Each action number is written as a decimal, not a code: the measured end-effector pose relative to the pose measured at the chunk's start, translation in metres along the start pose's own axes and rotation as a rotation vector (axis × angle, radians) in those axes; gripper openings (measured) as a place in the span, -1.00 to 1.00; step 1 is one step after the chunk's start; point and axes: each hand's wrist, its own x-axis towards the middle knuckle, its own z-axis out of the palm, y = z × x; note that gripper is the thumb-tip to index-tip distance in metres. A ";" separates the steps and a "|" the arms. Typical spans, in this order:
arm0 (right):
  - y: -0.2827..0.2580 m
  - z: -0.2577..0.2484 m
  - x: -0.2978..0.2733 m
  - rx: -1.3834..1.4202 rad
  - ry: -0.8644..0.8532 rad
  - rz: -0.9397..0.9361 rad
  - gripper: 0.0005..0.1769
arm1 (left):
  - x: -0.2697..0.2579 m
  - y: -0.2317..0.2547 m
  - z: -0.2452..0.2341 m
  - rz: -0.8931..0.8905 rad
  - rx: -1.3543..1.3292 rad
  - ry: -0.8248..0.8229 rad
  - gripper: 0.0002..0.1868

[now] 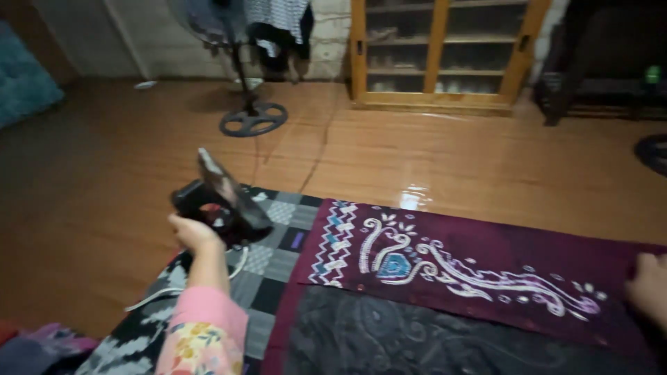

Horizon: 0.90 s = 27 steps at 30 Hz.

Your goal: Ironing and folding a purple patterned garment on a flat surface

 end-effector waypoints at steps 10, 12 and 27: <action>-0.008 -0.109 -0.057 0.257 -0.024 -0.035 -0.57 | -0.125 0.027 -0.024 0.752 0.316 0.090 -0.80; -0.009 -0.103 -0.057 0.250 0.028 -0.060 -0.60 | -0.205 0.053 -0.012 0.910 0.196 -0.240 -0.76; 0.173 0.074 0.081 0.343 -0.256 0.048 -0.53 | -0.252 0.022 0.072 0.319 1.880 -0.925 -0.33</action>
